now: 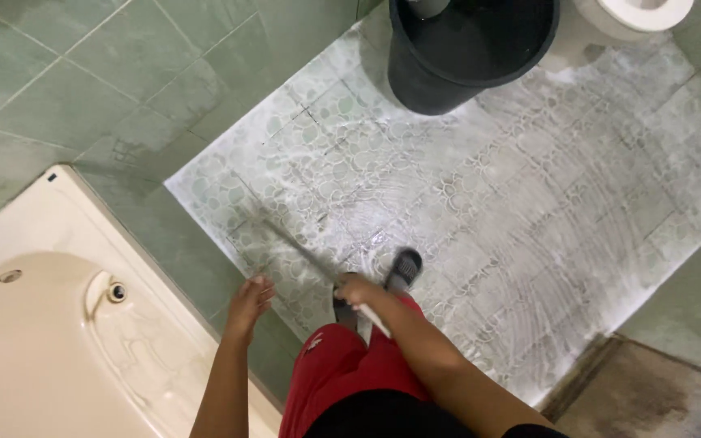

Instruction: The person mops a tiled bathroom floor using a squeegee-style mop. They repeatedly scoop water from a black bucket with a grey plastic scoop and pour it onto the floor, then push the water across the tiles with the mop. The person moves around the toilet and a bathtub while cleaning.

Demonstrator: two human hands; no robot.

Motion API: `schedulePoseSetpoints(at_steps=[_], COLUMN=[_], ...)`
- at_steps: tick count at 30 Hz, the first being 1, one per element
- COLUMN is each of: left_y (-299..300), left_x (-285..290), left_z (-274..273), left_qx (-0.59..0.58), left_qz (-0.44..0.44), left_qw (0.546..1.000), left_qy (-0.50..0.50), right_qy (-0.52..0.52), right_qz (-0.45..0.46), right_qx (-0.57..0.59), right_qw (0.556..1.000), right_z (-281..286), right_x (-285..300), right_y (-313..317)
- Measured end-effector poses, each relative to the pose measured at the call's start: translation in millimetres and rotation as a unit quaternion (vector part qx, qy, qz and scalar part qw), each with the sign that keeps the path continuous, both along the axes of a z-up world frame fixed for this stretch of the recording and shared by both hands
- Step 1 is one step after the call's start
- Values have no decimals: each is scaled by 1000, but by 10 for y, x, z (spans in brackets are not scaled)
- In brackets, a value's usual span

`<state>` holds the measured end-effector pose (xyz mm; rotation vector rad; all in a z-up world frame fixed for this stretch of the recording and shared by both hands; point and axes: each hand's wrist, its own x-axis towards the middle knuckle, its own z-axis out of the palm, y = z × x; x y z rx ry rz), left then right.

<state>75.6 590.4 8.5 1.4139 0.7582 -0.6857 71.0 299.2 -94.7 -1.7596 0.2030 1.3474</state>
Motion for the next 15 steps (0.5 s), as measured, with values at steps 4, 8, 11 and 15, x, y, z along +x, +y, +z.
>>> schedulePoseSetpoints(at_steps=[4,8,11,15], left_y=[-153,-475,-744,-1162], left_x=[98,564,885,1444], left_z=[-220,-269,-280,-190], left_qx=[-22,-22,-7,5], left_qz=[10,10,32,39], left_qw=[1000,1000,999,999], left_qy=[17,1,-1,10], right_qy=[-90,-106,-111,-132], right_qz=[40,54,89,116], right_qx=[-100,-257,-353,-321], right_qw=[990,959,925,931], right_z=[692,-679,-816,-716], right_x=[434,908,1409,2015], right_y=[-884,-2262,-2840,-2819])
